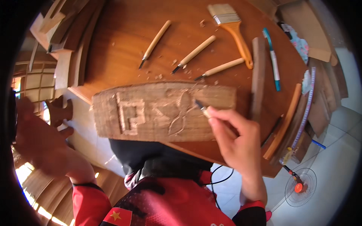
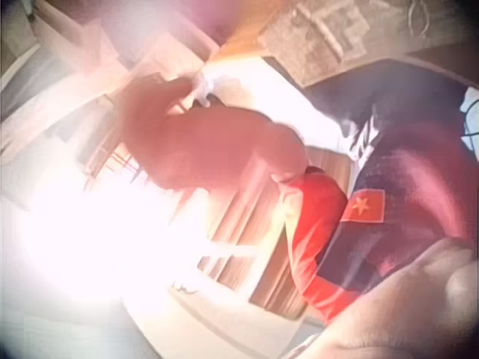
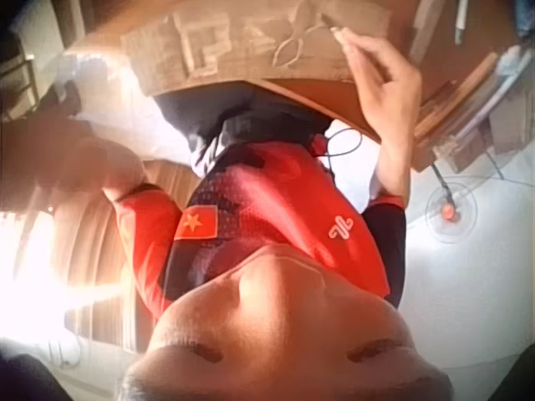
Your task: The person carves a floral design into a rectangular piece of wood using a small carving knife. They hold the wood steady with their left hand while using the knife in their right hand to remove thin shavings and refine the details of the petals and leaves.
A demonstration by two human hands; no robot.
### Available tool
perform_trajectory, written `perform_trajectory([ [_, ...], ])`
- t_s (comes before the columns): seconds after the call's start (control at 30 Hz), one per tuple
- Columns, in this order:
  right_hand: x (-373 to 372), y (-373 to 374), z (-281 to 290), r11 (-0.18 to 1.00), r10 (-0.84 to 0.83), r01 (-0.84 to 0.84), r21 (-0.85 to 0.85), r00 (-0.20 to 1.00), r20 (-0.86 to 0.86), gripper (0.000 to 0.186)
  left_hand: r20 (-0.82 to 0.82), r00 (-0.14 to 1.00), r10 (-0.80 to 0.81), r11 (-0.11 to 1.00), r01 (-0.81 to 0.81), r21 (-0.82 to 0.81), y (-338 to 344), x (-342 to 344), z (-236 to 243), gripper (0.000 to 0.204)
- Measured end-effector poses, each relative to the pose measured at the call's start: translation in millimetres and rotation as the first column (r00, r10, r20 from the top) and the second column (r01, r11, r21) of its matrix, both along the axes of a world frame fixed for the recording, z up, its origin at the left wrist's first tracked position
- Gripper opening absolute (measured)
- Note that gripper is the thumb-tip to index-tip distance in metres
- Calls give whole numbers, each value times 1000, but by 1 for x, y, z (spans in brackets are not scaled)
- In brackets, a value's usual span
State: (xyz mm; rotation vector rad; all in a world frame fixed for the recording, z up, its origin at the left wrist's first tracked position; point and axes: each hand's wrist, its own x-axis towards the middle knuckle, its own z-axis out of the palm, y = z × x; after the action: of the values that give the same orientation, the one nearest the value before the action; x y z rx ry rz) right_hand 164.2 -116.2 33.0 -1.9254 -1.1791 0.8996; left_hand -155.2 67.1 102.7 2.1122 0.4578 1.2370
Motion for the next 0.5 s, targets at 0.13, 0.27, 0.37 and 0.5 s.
perform_trajectory([
  [0.13,2,-5,-8,1000,-13,16,21,992,-122,19,-601,790,122,991,-65,117,-6,19,-80,105],
  [0.27,10,-2,-10,1000,-3,0,-13,970,-243,18,-629,776,48,998,-16,56,-16,32,-99,115],
  [0.37,12,-4,-13,1000,5,-9,-12,974,-228,18,-648,759,58,996,1,91,-17,36,-102,121],
  [0.5,2,-6,-20,993,4,11,118,992,-126,17,-651,756,72,996,-19,89,-18,34,-107,139],
])
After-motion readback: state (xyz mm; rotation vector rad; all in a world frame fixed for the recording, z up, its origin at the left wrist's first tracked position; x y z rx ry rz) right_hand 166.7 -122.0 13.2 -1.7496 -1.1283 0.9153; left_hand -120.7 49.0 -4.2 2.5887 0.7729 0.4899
